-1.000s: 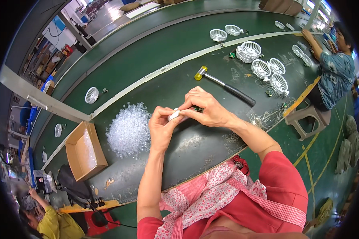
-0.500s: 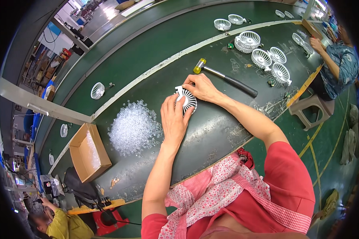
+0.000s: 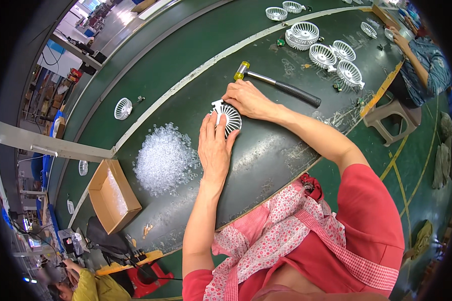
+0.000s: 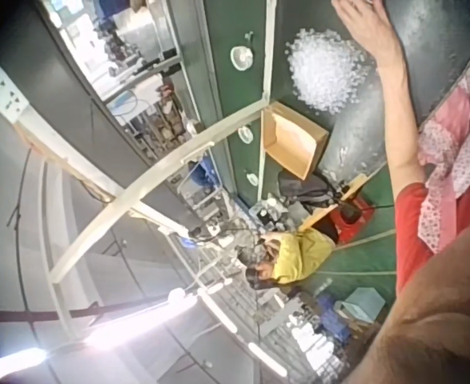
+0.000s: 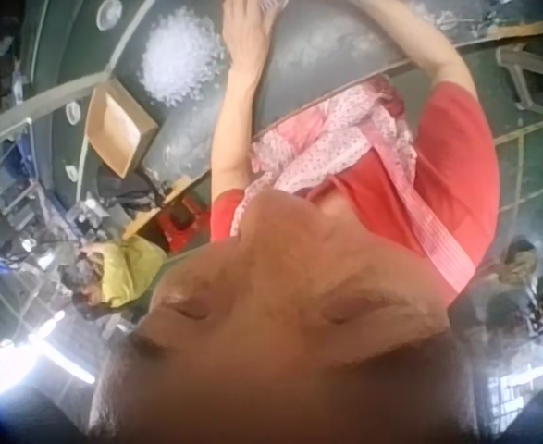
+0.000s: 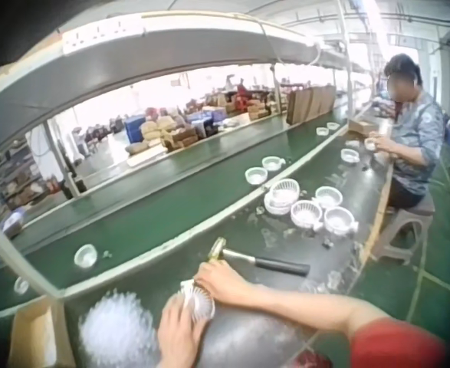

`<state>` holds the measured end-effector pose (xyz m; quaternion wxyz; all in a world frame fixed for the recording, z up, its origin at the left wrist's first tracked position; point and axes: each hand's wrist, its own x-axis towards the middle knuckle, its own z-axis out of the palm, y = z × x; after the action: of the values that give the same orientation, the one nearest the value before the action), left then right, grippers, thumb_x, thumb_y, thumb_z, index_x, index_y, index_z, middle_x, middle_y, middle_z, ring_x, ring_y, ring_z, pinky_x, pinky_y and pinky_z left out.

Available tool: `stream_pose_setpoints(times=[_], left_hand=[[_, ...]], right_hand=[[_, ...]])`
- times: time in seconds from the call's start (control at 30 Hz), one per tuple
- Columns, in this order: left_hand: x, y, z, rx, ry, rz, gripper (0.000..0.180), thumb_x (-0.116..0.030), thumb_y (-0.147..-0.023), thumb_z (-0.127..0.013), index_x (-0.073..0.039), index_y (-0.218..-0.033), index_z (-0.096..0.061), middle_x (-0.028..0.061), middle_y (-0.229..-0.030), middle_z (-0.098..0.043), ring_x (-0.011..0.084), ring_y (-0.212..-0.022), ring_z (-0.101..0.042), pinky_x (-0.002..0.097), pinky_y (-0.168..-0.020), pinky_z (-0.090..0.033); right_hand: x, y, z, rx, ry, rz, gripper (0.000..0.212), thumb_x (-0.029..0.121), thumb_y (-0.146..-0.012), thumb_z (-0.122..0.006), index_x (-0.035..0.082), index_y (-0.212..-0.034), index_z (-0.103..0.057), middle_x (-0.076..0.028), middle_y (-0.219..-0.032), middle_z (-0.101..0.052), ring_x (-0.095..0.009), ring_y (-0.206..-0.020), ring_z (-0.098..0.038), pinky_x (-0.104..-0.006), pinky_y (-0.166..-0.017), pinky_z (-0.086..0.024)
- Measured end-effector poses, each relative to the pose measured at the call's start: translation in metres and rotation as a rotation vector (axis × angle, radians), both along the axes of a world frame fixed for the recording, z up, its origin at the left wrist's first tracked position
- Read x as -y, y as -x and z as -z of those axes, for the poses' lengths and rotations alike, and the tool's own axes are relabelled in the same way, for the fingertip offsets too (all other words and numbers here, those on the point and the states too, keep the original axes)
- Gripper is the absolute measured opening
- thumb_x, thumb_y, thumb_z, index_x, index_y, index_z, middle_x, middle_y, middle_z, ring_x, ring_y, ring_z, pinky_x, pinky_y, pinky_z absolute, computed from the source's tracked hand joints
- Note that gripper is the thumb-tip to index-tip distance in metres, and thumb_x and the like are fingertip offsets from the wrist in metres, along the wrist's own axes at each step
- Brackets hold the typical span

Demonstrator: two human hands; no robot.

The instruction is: Assembling small metal components into white plastic fan-like housings on an electronics production line.

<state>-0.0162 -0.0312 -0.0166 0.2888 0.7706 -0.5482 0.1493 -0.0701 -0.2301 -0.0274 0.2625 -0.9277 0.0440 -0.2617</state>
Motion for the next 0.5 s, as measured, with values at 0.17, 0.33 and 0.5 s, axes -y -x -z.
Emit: stream_pose_setpoints(times=[0.17, 0.33, 0.5], left_hand=[[-0.007, 0.001, -0.005, 0.068, 0.008, -0.031, 0.051, -0.022, -0.081, -0.079, -0.004, -0.126, -0.06, 0.0147, -0.13, -0.058, 0.0357, -0.121, -0.054, 0.0457, -0.101, -0.046], [-0.002, 0.006, -0.004, 0.064, 0.026, -0.033, 0.051, -0.02, -0.079, -0.08, -0.003, -0.124, -0.061, 0.0143, -0.124, -0.06, 0.0351, -0.115, -0.056, 0.0454, -0.098, -0.047], [-0.007, 0.002, 0.001, 0.043, 0.067, -0.018, 0.048, -0.019, -0.078, -0.08, -0.002, -0.12, -0.063, 0.0136, -0.119, -0.061, 0.0335, -0.112, -0.058, 0.0415, -0.092, -0.051]], right_hand=[[0.024, 0.031, -0.026, 0.08, 0.144, 0.165, 0.025, 0.014, -0.091, -0.066, 0.005, -0.114, -0.065, -0.015, -0.115, -0.063, -0.036, -0.109, -0.056, -0.0448, -0.094, -0.045], [0.059, 0.072, -0.005, -0.104, 0.278, 0.418, 0.028, 0.013, -0.092, -0.063, 0.002, -0.119, -0.062, -0.015, -0.11, -0.059, -0.035, -0.104, -0.056, -0.0465, -0.088, -0.046], [0.027, 0.059, -0.04, -0.103, 0.049, 0.281, 0.022, 0.011, -0.096, -0.058, 0.002, -0.115, -0.064, -0.018, -0.103, -0.061, -0.039, -0.085, -0.061, -0.0476, -0.075, -0.051]])
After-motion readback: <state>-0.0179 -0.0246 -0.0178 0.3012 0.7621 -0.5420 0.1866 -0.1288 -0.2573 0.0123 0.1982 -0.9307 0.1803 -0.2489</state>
